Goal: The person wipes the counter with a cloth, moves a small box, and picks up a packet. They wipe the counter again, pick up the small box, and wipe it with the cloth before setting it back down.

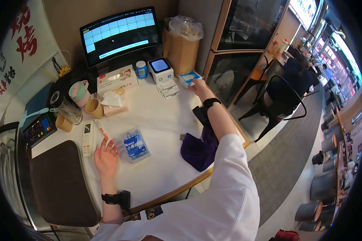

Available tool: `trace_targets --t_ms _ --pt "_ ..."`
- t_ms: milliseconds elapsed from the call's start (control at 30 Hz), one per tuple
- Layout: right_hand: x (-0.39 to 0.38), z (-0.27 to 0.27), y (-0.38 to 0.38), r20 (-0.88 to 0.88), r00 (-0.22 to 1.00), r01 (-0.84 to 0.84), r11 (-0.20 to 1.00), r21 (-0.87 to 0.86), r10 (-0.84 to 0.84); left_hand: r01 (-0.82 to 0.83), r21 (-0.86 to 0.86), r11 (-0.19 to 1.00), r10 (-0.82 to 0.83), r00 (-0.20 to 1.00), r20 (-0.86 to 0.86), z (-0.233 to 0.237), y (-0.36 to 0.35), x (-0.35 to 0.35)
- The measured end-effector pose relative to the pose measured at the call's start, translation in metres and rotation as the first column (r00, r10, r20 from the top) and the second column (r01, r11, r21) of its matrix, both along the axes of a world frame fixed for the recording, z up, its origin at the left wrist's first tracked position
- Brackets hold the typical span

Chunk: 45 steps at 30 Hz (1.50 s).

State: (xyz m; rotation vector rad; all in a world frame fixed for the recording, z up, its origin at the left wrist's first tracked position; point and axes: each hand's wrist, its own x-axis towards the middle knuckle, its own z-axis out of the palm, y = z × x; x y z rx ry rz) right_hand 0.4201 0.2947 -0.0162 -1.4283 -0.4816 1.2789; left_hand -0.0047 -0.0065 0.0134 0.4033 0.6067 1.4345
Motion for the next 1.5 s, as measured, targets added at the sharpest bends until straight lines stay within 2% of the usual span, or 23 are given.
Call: trace_targets --t_ms 67,133,233,267,300,367,400,500,533,633,767,867,967,1033,1100,1333,1433,1500 --pt "0.003 -0.002 -0.005 -0.025 1.0 0.011 0.999 0.033 -0.01 -0.002 0.008 1.0 0.002 1.0 -0.011 0.002 -0.001 0.003" --pt "-0.02 0.035 -0.032 -0.092 0.993 0.085 0.994 0.07 -0.079 0.006 0.02 1.0 -0.006 1.0 -0.026 0.005 -0.001 0.005" --pt "-0.007 0.031 -0.014 0.048 0.995 0.097 0.983 -0.155 -0.09 0.014 0.029 0.999 -0.012 0.999 -0.044 0.007 -0.003 0.004" --pt "0.003 0.029 -0.024 0.205 0.967 -0.128 0.984 -0.122 0.151 0.006 0.025 1.0 -0.005 0.999 -0.039 0.006 -0.002 0.004" --pt "-0.011 0.06 -0.061 0.375 0.865 -0.324 0.942 -0.093 0.334 -0.001 0.021 1.0 0.002 0.999 -0.032 0.004 -0.002 0.003" --pt "-0.014 0.076 -0.082 0.415 0.806 -0.411 0.903 -0.122 0.423 0.001 0.023 1.0 -0.001 0.999 -0.032 0.004 -0.001 0.003" --pt "-0.013 0.069 -0.09 0.576 0.724 -0.413 0.907 -0.078 0.38 0.002 0.024 1.0 -0.002 1.0 -0.031 0.003 -0.001 0.004" --pt "0.005 0.063 -0.12 0.827 0.23 -0.624 0.73 -0.28 0.513 0.014 0.005 1.0 -0.014 0.998 -0.054 0.003 0.0 0.005" --pt "0.007 0.061 -0.135 0.902 0.037 -0.616 0.721 -0.318 0.43 0.015 0.0 1.0 -0.015 0.998 -0.053 0.002 0.0 0.005" --pt "0.005 0.07 -0.162 0.903 -0.249 -0.437 0.792 -0.426 0.349 0.012 -0.011 1.0 -0.012 0.999 -0.042 0.001 0.001 0.007" --pt "0.022 0.059 -0.103 0.901 0.133 -0.4 0.854 -0.332 0.413 0.011 -0.021 1.0 -0.012 0.999 -0.034 -0.003 0.002 0.004" --pt "0.018 0.042 -0.041 0.675 0.695 -0.157 0.969 -0.191 0.245 0.009 -0.038 0.999 -0.01 0.999 -0.042 -0.007 0.004 0.0" --pt "0.008 0.032 -0.006 0.826 0.554 0.017 0.991 -0.135 0.103 -0.004 -0.049 0.999 0.002 0.999 -0.05 -0.008 0.006 -0.002" --pt "-0.006 0.039 -0.005 0.869 0.464 0.033 0.977 -0.212 0.173 -0.004 -0.052 0.999 0.001 0.999 -0.046 -0.009 0.005 -0.003" --pt "-0.018 0.046 -0.005 0.861 0.427 0.02 0.949 -0.315 0.277 0.002 -0.051 0.999 -0.004 0.999 -0.034 -0.01 0.005 -0.004" --pt "-0.047 0.057 -0.007 0.915 0.266 0.253 0.894 -0.371 0.304 0.002 -0.028 1.0 -0.003 0.999 -0.033 -0.001 0.0 0.0" --pt "-0.051 0.052 -0.005 0.921 0.138 0.209 0.899 -0.386 0.363 -0.004 -0.019 1.0 0.004 1.0 -0.021 0.003 -0.002 0.0" --pt "-0.049 0.05 -0.003 0.908 0.119 0.14 0.898 -0.417 0.403 -0.015 -0.017 1.0 0.015 1.0 -0.012 0.004 -0.002 0.0"
